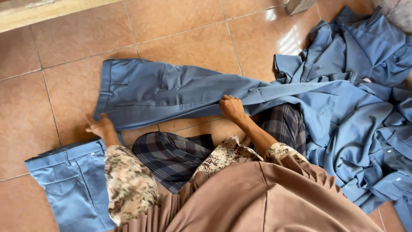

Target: The person is folding blue trousers on the floor and stacking them.

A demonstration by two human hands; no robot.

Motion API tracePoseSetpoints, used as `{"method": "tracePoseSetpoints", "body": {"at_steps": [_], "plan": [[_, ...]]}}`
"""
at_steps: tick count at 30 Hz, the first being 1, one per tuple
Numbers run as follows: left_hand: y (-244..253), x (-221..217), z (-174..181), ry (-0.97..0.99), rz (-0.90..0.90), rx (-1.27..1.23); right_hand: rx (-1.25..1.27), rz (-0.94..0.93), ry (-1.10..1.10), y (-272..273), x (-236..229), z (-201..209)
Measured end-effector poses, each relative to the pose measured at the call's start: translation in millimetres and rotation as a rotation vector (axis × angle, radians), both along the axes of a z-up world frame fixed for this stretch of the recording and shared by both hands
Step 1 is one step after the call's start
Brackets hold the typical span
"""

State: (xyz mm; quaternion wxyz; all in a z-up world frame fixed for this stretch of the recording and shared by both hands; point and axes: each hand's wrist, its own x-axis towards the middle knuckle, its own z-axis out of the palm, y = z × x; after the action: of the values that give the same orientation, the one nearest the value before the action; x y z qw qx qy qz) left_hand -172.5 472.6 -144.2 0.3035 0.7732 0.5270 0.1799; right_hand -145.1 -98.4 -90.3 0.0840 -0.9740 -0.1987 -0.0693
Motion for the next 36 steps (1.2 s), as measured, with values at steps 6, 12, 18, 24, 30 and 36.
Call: {"method": "tracePoseSetpoints", "body": {"at_steps": [6, 12, 18, 24, 30, 36], "plan": [[-242.5, -5.2, 160.4, 0.063, -0.613, -0.834, 0.008, 0.007, -0.058, 26.0, 8.1, 31.1], [-371.2, 23.0, 43.9, 0.145, -0.430, -1.529, 0.000, 0.047, -0.063, 30.7, -6.9, 41.8], [-331.3, 59.3, 69.8, -0.213, -0.208, -1.353, -0.129, 0.104, 0.174, 7.2, 4.9, 21.2], [-211.5, 57.1, 102.7, -0.440, -0.105, -1.305, -0.328, 0.155, 0.285, -9.2, 23.2, 38.8], [-103.0, 36.4, 111.0, -0.599, 0.008, -1.204, -0.293, 0.233, 0.385, 31.0, 15.5, 39.3], [0.3, 7.2, 53.1, -0.820, 0.181, -1.115, -0.332, 0.120, 0.310, 10.8, 40.3, -22.4]]}}
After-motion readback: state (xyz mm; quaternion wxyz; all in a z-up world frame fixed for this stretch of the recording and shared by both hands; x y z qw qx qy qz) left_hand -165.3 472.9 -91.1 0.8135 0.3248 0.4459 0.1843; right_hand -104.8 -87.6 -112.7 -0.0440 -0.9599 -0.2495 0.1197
